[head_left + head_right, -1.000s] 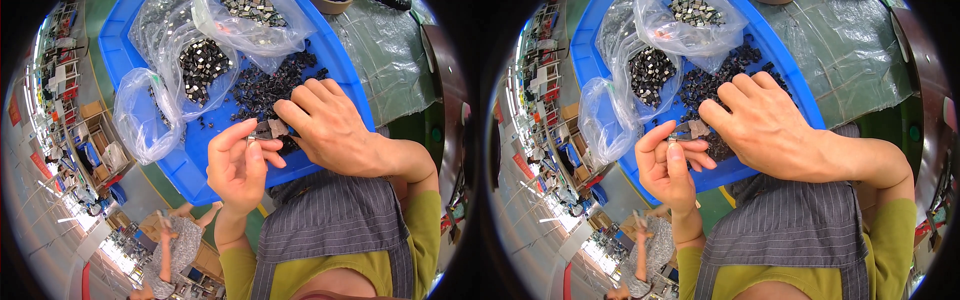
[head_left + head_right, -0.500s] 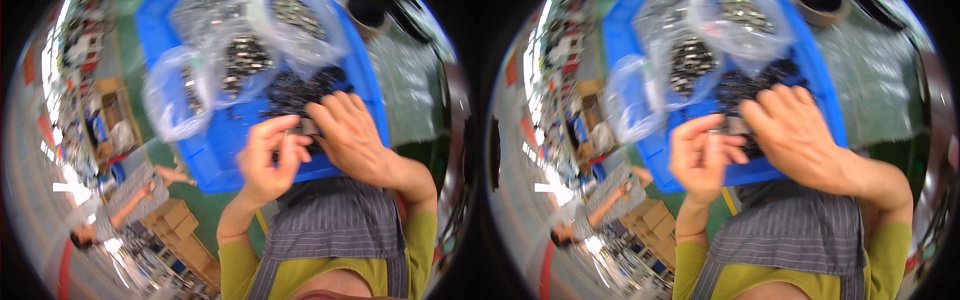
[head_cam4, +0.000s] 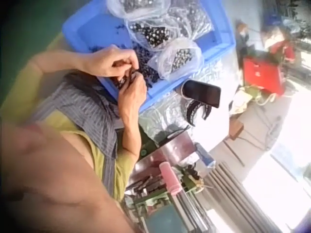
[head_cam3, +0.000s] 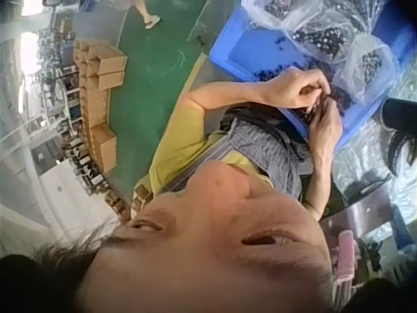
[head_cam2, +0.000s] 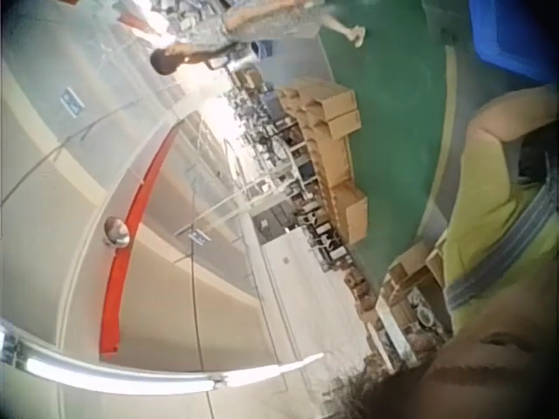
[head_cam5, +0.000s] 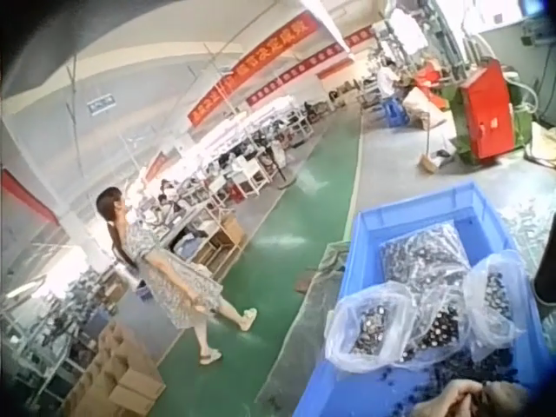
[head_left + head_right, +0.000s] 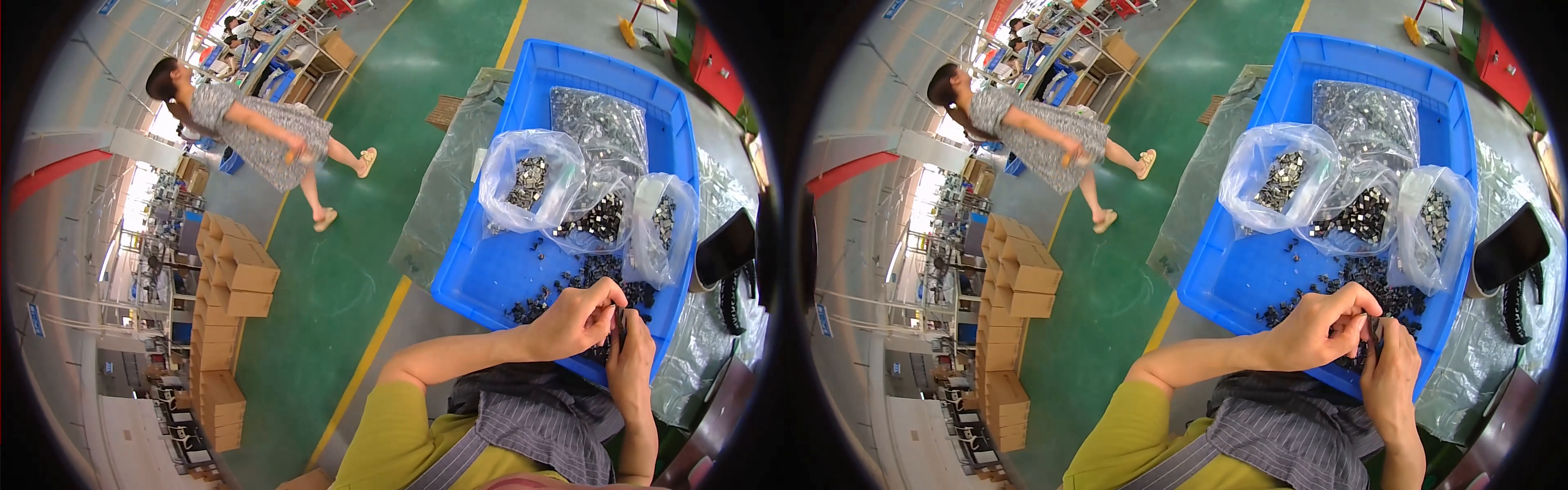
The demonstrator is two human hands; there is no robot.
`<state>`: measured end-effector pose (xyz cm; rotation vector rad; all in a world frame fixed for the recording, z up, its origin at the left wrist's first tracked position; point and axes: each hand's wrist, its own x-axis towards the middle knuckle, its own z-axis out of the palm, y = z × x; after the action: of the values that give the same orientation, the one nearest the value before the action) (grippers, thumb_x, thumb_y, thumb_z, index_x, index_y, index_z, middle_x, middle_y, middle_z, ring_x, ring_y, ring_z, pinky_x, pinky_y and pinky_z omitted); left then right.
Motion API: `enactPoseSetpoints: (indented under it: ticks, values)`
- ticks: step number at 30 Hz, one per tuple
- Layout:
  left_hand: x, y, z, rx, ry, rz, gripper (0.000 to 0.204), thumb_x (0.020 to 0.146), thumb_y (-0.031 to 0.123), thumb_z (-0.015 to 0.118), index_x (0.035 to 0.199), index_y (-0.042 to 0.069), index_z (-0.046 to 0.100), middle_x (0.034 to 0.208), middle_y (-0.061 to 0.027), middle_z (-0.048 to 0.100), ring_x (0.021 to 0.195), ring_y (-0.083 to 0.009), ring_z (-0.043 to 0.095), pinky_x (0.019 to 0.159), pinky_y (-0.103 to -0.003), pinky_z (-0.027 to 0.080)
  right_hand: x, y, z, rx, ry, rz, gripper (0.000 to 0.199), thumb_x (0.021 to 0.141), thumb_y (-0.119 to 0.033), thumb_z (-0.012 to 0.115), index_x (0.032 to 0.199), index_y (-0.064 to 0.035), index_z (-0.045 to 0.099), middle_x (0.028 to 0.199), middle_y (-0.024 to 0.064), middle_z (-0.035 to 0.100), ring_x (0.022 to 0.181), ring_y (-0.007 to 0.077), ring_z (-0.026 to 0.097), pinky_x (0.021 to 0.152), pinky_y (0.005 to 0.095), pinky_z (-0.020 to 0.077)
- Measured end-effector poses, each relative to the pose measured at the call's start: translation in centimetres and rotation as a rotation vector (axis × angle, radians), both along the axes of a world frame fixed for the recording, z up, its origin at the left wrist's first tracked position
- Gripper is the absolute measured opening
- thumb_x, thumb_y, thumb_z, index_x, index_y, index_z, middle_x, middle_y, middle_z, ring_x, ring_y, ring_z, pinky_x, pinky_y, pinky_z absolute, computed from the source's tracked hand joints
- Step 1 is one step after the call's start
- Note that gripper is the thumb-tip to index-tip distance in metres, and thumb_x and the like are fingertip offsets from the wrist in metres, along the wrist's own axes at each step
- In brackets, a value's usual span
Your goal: Assembling small components using pliers at a factory workstation.
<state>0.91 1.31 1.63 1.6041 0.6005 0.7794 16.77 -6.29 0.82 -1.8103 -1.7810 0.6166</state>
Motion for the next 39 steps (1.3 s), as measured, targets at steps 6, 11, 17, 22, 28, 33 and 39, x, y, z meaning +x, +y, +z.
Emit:
enactPoseSetpoints:
  ticks: [6, 11, 17, 22, 28, 33, 39]
  values:
    - [0.1, 0.1, 0.2, -0.084, -0.027, -0.01, 0.019, 0.093, 0.001, 0.049, 0.111, -0.001, 0.048, 0.077, -0.0069, 0.064, 0.06, -0.0081, 0.061, 0.055, -0.023, 0.049, -0.1, 0.6, 1.0, 0.051, -0.03, 0.001, 0.027, 0.076, 0.006, 0.059, 0.101, -0.002, 0.051, 0.085, 0.0159, 0.053, 0.081, 0.0355, 0.053, 0.071, 0.0431, 0.0404]
    - [0.0, 0.3, -0.6, 0.112, 0.114, 0.081, 0.024, 0.091, 0.0, 0.052, 0.115, -0.001, 0.05, 0.078, -0.0083, 0.067, 0.06, -0.0084, 0.063, 0.054, -0.023, 0.05, -0.2, 1.5, 1.0, 0.124, -0.155, 0.012, 0.037, 0.072, 0.002, 0.064, 0.107, -0.0035, 0.053, 0.089, 0.0132, 0.052, 0.085, 0.0316, 0.051, 0.076, 0.04, 0.0385]
    - [0.1, 0.5, -0.5, 0.123, 0.136, 0.052, 0.027, 0.09, -0.003, 0.052, 0.117, -0.003, 0.049, 0.078, -0.0091, 0.067, 0.061, -0.0107, 0.064, 0.055, -0.024, 0.052, 0.1, 1.8, 0.8, 0.145, -0.185, -0.013, 0.04, 0.067, 0.0, 0.066, 0.105, -0.0045, 0.053, 0.084, 0.0107, 0.05, 0.08, 0.0292, 0.049, 0.071, 0.0393, 0.0368]
    - [0.2, 0.4, -0.4, 0.117, 0.16, 0.023, 0.027, 0.089, -0.004, 0.051, 0.117, -0.004, 0.049, 0.078, -0.0108, 0.067, 0.061, -0.0118, 0.065, 0.055, -0.024, 0.052, 0.5, 1.5, 0.5, 0.128, -0.177, 0.012, 0.042, 0.065, 0.0, 0.067, 0.104, -0.0046, 0.053, 0.083, 0.0101, 0.051, 0.079, 0.0287, 0.05, 0.07, 0.0389, 0.0368]
    - [0.3, 0.0, 0.1, -0.092, 0.081, 0.013, 0.023, 0.093, -0.001, 0.049, 0.116, -0.004, 0.048, 0.083, -0.0137, 0.067, 0.063, -0.0122, 0.064, 0.058, -0.024, 0.052, 0.5, 0.9, 0.2, 0.121, -0.133, 0.008, 0.045, 0.063, 0.003, 0.066, 0.105, -0.0048, 0.052, 0.084, 0.0106, 0.053, 0.079, 0.0298, 0.053, 0.069, 0.0397, 0.0395]
    - [0.4, 0.2, 0.6, -0.164, 0.056, -0.008, 0.021, 0.095, 0.0, 0.047, 0.116, -0.004, 0.049, 0.084, -0.0143, 0.066, 0.062, -0.0121, 0.063, 0.057, -0.023, 0.051, 0.5, 0.9, 0.2, 0.116, -0.092, 0.004, 0.043, 0.064, 0.004, 0.066, 0.104, -0.0048, 0.052, 0.084, 0.011, 0.055, 0.079, 0.0306, 0.054, 0.069, 0.0408, 0.0413]
    - [0.2, 0.7, 0.6, -0.208, 0.063, -0.025, 0.02, 0.095, 0.001, 0.047, 0.115, -0.004, 0.048, 0.084, -0.0142, 0.066, 0.062, -0.0121, 0.063, 0.057, -0.023, 0.051, 0.7, 1.2, 0.5, 0.038, 0.047, 0.034, 0.034, 0.073, 0.001, 0.064, 0.104, -0.0042, 0.052, 0.087, 0.0137, 0.058, 0.081, 0.0332, 0.057, 0.07, 0.042, 0.0437]
